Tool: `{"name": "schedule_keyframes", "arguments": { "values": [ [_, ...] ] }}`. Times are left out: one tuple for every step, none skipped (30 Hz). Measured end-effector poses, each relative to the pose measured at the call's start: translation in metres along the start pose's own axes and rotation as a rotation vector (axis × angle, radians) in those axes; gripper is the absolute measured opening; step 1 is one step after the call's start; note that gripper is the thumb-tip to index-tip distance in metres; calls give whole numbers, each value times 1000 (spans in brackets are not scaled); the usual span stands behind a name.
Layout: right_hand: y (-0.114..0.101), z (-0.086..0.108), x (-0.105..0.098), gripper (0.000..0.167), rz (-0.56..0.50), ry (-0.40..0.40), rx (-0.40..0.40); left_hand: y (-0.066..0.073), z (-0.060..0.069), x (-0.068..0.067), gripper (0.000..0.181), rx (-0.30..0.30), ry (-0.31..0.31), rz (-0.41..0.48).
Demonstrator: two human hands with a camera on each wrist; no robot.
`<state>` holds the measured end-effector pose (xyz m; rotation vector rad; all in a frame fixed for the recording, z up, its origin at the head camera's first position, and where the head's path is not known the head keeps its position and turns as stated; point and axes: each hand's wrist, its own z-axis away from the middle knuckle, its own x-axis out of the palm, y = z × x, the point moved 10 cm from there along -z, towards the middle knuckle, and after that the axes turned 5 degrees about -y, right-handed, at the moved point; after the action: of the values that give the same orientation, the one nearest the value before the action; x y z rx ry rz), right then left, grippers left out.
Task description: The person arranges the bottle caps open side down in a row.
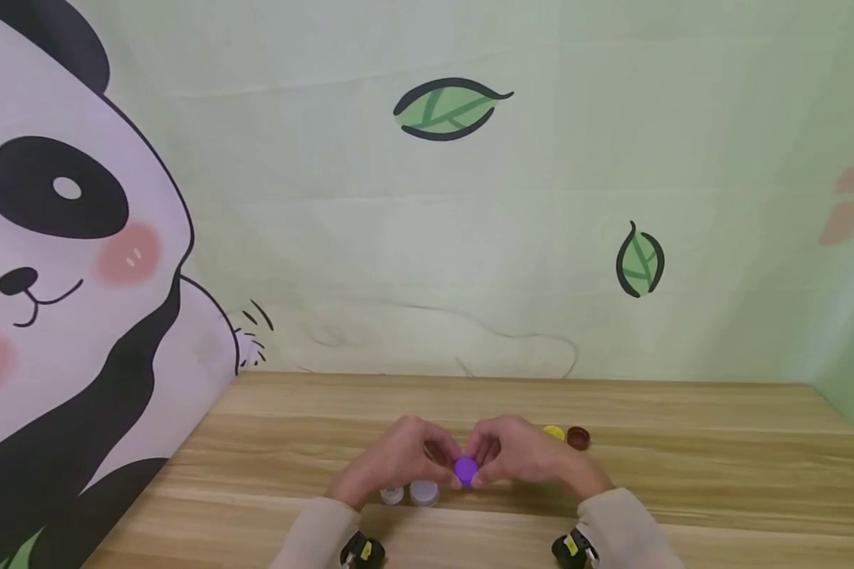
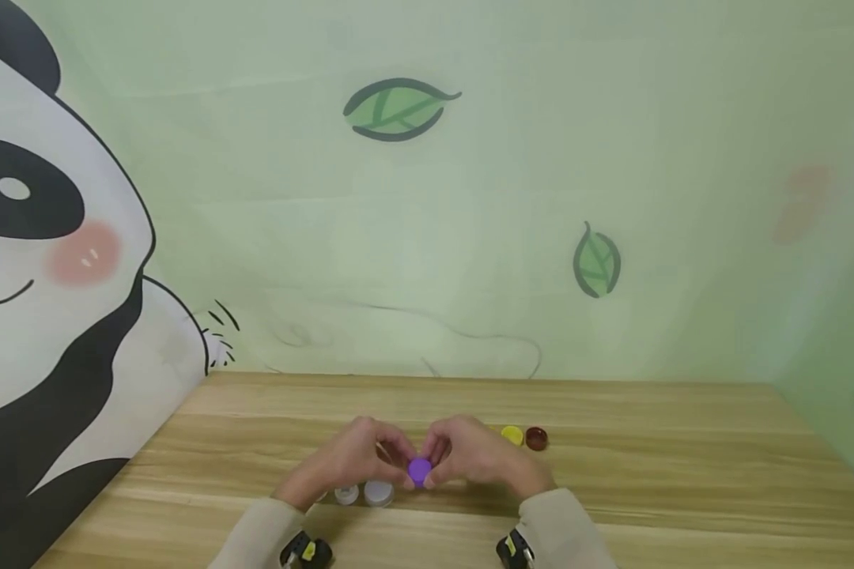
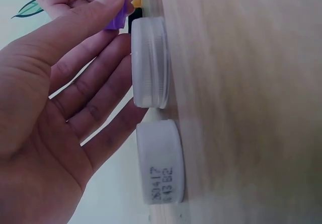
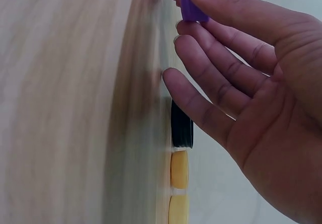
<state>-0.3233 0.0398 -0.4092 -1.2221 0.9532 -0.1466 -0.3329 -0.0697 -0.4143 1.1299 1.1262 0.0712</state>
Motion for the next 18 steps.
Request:
{"name": "schedule_keyframes", "arguments": {
  "values": [
    [0,0,1,23,3,-4,5,-1,0,1,21,-6,-7,5],
    [0,0,2,24,7,-9,12,-1,1,1,21,-12,-11,5],
    [0,0,3,24,16,-13,16,-2,1,1,21,-21,-17,6],
    [0,-1,4,24,19,-17,18,-2,2,1,21,-31,-21,6],
    [-1,-1,5,24,25,-23,18,-3,2,2,21,-40,-27,4],
    [-1,-1,6,25,31,-26,19,-3,3,2,21,-49,-33,0],
    [-2,-1,7,25,37,-30,21,-3,3,2,21,-56,-38,-7],
    [-2,-1,8,25,43,-32,23,-3,4,2,22,-59,-42,-17],
    [-3,-1,8,26,50,-33,24,-3,4,2,22,-61,-46,-26],
    [-3,-1,9,26,56,-34,25,-2,4,2,22,-62,-51,-38],
    [-3,-1,10,26,63,-36,29,-2,4,3,22,-60,-56,-49],
    [-2,-2,10,26,69,-37,32,-2,3,3,23,-60,-62,-58],
    [-2,-2,11,27,75,-39,34,-3,3,4,23,-61,-69,-66],
    [-1,-3,11,27,83,-40,34,-3,3,4,23,-61,-76,-73],
    [-1,-3,12,27,88,-43,33,-3,3,4,23,-59,-81,-78],
    [-1,-4,13,27,89,-46,32,-3,3,5,22,-59,-87,-77],
    [-1,-4,13,28,90,-48,32,-2,3,5,22,-58,-91,-75],
    [-1,-4,14,28,91,-49,32,-2,3,6,22,-58,-95,-71]
  ]
}}
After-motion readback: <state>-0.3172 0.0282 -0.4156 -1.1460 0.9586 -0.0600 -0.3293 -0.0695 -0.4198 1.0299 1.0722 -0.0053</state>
